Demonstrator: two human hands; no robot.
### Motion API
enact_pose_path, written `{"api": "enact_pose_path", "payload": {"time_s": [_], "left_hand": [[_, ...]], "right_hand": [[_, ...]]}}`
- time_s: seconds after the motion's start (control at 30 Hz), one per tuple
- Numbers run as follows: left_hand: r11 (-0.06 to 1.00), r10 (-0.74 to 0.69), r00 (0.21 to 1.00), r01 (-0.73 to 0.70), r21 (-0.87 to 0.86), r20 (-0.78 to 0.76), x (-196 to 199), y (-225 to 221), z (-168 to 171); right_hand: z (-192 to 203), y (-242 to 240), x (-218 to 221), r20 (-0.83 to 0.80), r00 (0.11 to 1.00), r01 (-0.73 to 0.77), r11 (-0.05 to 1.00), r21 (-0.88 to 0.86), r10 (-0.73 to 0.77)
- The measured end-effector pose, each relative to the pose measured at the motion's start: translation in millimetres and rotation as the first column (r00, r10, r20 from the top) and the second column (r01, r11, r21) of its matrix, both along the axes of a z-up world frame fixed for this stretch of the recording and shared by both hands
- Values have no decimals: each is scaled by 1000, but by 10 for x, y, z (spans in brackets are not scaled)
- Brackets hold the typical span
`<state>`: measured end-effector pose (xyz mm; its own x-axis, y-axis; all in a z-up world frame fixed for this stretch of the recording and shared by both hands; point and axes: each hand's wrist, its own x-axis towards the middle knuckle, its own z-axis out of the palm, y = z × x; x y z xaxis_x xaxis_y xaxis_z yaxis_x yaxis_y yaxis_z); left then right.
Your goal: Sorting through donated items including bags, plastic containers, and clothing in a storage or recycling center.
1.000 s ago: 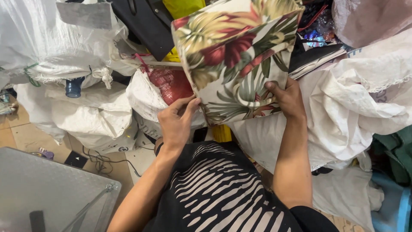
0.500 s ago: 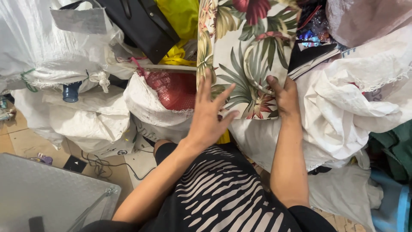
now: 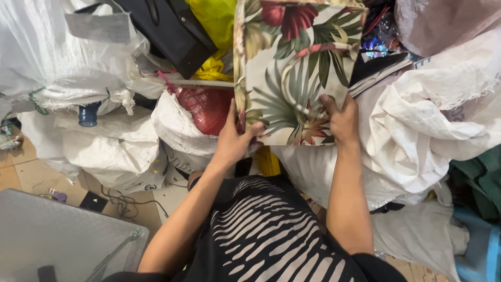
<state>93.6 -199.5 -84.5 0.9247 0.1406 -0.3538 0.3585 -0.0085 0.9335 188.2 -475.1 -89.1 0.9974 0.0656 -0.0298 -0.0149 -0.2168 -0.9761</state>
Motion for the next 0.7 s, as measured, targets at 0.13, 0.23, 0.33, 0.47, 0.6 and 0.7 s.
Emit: {"api": "enact_pose_path", "payload": {"time_s": [0.13,0.23,0.33,0.47,0.6,0.7], "left_hand": [[997,-71,996,69,40,48,-95,146,-138],[971,37,999,-26,-239,39,-207,270,-612],[785,354,933,-335,-520,-67,-386,494,-649],[494,594,744,-638,-590,-307,-473,798,-632],[497,413,822,-564,-659,-392,-524,873,-884],[451,315,912,-386,-805,-261,-529,806,-1149]], "right_hand": [[436,119,-268,97,994,60,986,-154,-45],[868,304,-431,-14,999,-50,957,-286,47],[936,474,-578,-49,976,-214,893,-395,212],[613,745,-612,-46,840,-328,437,-838,541],[200,945,-604,-162,687,-467,260,-845,708],[80,908,-535,-127,682,-404,226,-887,720]]}}
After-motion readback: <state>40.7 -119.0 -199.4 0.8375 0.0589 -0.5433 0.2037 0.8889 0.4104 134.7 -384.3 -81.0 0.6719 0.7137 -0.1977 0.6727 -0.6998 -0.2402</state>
